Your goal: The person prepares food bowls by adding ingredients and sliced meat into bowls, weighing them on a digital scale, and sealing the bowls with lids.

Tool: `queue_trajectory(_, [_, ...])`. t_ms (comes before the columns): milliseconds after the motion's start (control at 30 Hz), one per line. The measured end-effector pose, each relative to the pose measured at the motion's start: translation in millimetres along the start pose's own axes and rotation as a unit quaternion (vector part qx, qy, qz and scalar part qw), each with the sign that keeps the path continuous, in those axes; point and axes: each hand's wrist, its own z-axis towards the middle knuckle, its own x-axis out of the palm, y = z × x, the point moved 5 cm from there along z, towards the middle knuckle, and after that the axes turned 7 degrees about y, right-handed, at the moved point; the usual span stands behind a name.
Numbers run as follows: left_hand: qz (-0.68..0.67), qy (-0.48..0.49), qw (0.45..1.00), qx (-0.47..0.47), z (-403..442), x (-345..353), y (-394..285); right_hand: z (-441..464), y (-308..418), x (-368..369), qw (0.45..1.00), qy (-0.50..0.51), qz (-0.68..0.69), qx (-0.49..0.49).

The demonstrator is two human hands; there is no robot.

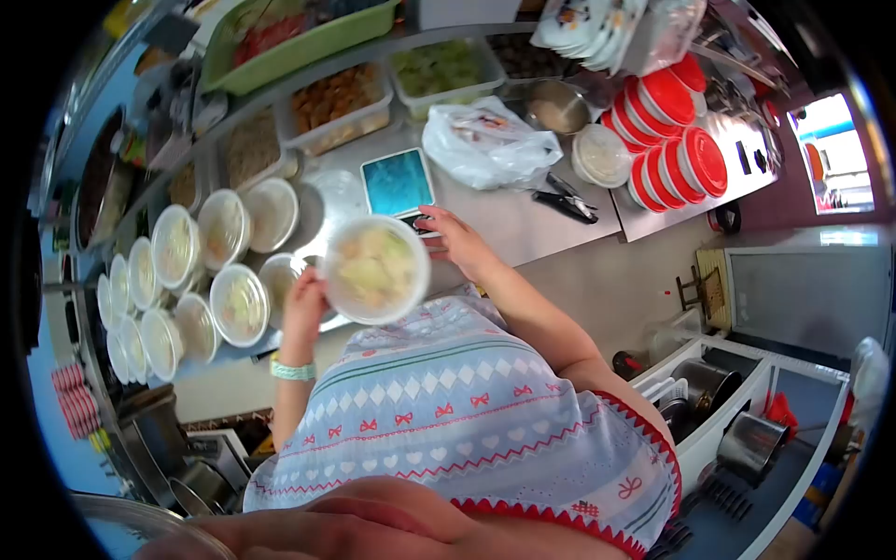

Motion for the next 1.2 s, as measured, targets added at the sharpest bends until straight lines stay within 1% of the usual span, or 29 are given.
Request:
queue_trajectory(33, [0.021, 0.037, 0.999, -0.032, 16, 30, 11, -1, 8, -13, 1.000, -0.004, 0.001, -0.012])
queue_trajectory(100, [0.042, 0.141, 0.988, -0.055, 43, 90, 29, -4, 20, -51, 0.979, -0.008, -0.192, -0.064])
queue_trajectory(133, [0.044, 0.152, 0.986, -0.050, 58, 115, 38, -5, 24, -73, 0.948, -0.017, -0.303, -0.091])
queue_trajectory(167, [0.047, 0.161, 0.985, -0.044, 72, 135, 49, -6, 23, -95, 0.949, -0.015, -0.302, -0.095])
queue_trajectory(200, [0.026, 0.156, 0.986, -0.045, 82, 158, 76, -19, 23, -127, 0.940, -0.079, -0.315, -0.108])
queue_trajectory(233, [0.018, 0.146, 0.989, -0.036, 98, 169, 85, -17, 29, -145, 0.928, -0.135, -0.322, -0.133])
queue_trajectory(267, [0.047, 0.114, 0.992, -0.029, 112, 176, 84, -10, 35, -156, 0.930, -0.127, -0.316, -0.141])
queue_trajectory(300, [0.092, 0.093, 0.991, -0.013, 121, 189, 92, -11, 37, -171, 0.930, -0.119, -0.326, -0.120])
queue_trajectory(367, [0.171, 0.046, 0.982, 0.065, 146, 197, 113, -3, 32, -195, 0.931, -0.107, -0.334, -0.100])
queue_trajectory(400, [0.169, 0.042, 0.983, 0.063, 147, 205, 116, 3, 22, -213, 0.931, -0.118, -0.328, -0.108])
queue_trajectory(467, [0.176, 0.000, 0.980, 0.091, 151, 214, 107, 6, 23, -226, 0.930, -0.125, -0.324, -0.119])
queue_trajectory(500, [0.173, -0.003, 0.980, 0.094, 153, 218, 106, 1, 28, -222, 0.876, -0.143, -0.436, -0.146])
queue_trajectory(533, [0.192, -0.007, 0.975, 0.112, 151, 219, 103, -2, 35, -216, 0.809, -0.158, -0.540, -0.172])
queue_trajectory(567, [0.212, -0.012, 0.969, 0.129, 148, 222, 102, -3, 39, -215, 0.808, -0.153, -0.542, -0.174])
queue_trajectory(600, [0.171, -0.025, 0.979, 0.111, 144, 225, 103, -5, 45, -209, 0.795, -0.135, -0.549, -0.219])
queue_trajectory(633, [0.169, -0.031, 0.979, 0.113, 142, 227, 104, -7, 52, -203, 0.782, -0.116, -0.553, -0.264])
queue_trajectory(700, [0.115, -0.026, 0.986, 0.121, 134, 227, 99, -4, 57, -206, 0.791, -0.100, -0.548, -0.254])
queue_trajectory(733, [0.065, -0.015, 0.996, 0.063, 129, 223, 100, 3, 56, -214, 0.865, -0.069, -0.460, -0.190])
queue_trajectory(767, [0.065, -0.019, 0.996, 0.065, 125, 225, 97, 9, 51, -219, 0.922, -0.036, -0.365, -0.122])
queue_trajectory(800, [-0.022, -0.031, 0.999, 0.031, 119, 227, 95, 6, 55, -217, 0.922, -0.031, -0.366, -0.122])
queue_trajectory(833, [-0.111, -0.042, 0.993, -0.001, 116, 228, 96, 2, 57, -216, 0.947, -0.021, -0.298, -0.115])
queue_trajectory(867, [-0.111, -0.045, 0.993, 0.002, 114, 226, 98, -3, 58, -214, 0.968, -0.011, -0.229, -0.106])
queue_trajectory(933, [-0.052, 0.002, 0.996, -0.074, 111, 223, 108, -14, 66, -204, 0.965, 0.012, -0.230, -0.122])
queue_trajectory(1000, [-0.038, 0.016, 0.996, -0.073, 109, 223, 109, -22, 77, -198, 0.963, 0.032, -0.229, -0.135])
queue_trajectory(1067, [-0.024, 0.032, 0.996, -0.076, 109, 218, 118, -29, 83, -188, 0.968, 0.096, -0.199, -0.120])
queue_trajectory(1100, [-0.037, 0.023, 0.998, -0.055, 118, 207, 134, -36, 90, -181, 0.968, 0.096, -0.199, -0.120])
queue_trajectory(1133, [-0.050, 0.013, 0.998, -0.034, 120, 206, 133, -45, 96, -171, 0.966, 0.111, -0.211, -0.098])
queue_trajectory(1167, [-0.050, 0.013, 0.998, -0.034, 120, 206, 135, -49, 97, -164, 0.963, 0.127, -0.224, -0.077])
queue_trajectory(1200, [-0.074, 0.025, 0.997, 0.000, 115, 215, 120, -50, 97, -162, 0.963, 0.127, -0.224, -0.078])
